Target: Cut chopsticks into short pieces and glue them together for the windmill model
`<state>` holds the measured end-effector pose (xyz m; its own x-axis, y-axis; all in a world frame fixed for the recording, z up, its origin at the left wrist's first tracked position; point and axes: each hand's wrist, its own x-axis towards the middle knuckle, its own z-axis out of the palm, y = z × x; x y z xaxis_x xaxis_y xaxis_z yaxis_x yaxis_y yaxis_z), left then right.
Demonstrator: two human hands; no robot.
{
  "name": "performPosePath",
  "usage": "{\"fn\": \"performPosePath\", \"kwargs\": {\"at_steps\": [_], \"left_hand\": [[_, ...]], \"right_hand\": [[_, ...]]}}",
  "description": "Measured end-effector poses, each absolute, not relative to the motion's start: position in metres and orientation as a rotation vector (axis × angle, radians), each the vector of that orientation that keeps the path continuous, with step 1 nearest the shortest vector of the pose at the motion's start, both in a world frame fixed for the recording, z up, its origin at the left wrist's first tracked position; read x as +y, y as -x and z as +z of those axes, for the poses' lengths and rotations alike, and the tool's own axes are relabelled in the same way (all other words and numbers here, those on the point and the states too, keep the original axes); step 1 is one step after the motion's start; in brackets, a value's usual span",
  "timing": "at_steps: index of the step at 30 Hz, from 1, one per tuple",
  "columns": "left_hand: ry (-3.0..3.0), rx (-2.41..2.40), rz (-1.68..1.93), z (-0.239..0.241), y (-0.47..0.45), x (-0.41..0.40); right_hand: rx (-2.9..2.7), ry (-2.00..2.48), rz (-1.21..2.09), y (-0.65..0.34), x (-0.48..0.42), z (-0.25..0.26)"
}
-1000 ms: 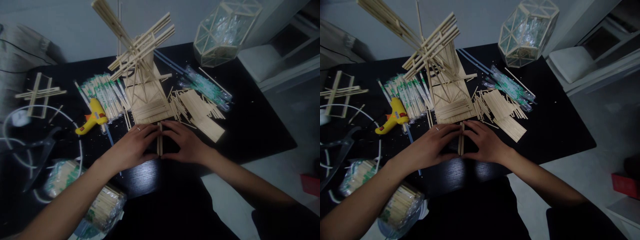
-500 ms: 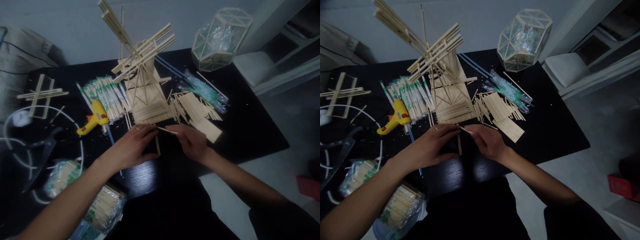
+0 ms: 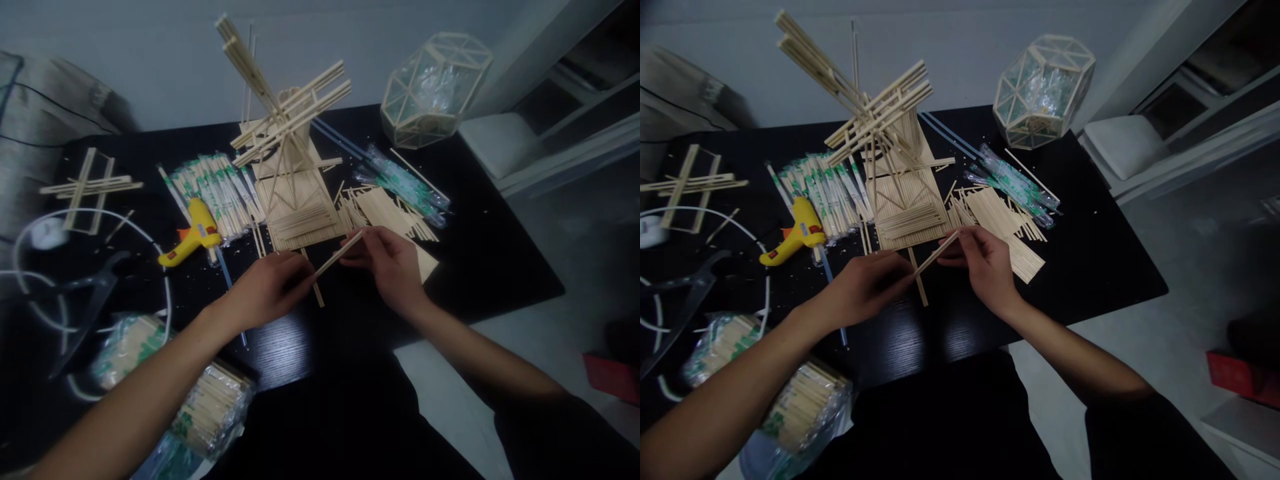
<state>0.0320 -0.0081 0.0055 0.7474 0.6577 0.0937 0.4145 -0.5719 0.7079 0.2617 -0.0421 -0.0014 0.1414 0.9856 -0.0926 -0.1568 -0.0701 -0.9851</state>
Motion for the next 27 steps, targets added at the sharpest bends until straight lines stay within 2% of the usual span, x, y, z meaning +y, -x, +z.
{"fn": "performPosePath", "kwargs": {"at_steps": [27], "left_hand": [[-2.037,0.850,0.406,0.0120,-0.0290,-0.0078]], "right_hand": [[-0.828,1.232,1.274,-0.2628,-0.0407,-0.0047]]}}
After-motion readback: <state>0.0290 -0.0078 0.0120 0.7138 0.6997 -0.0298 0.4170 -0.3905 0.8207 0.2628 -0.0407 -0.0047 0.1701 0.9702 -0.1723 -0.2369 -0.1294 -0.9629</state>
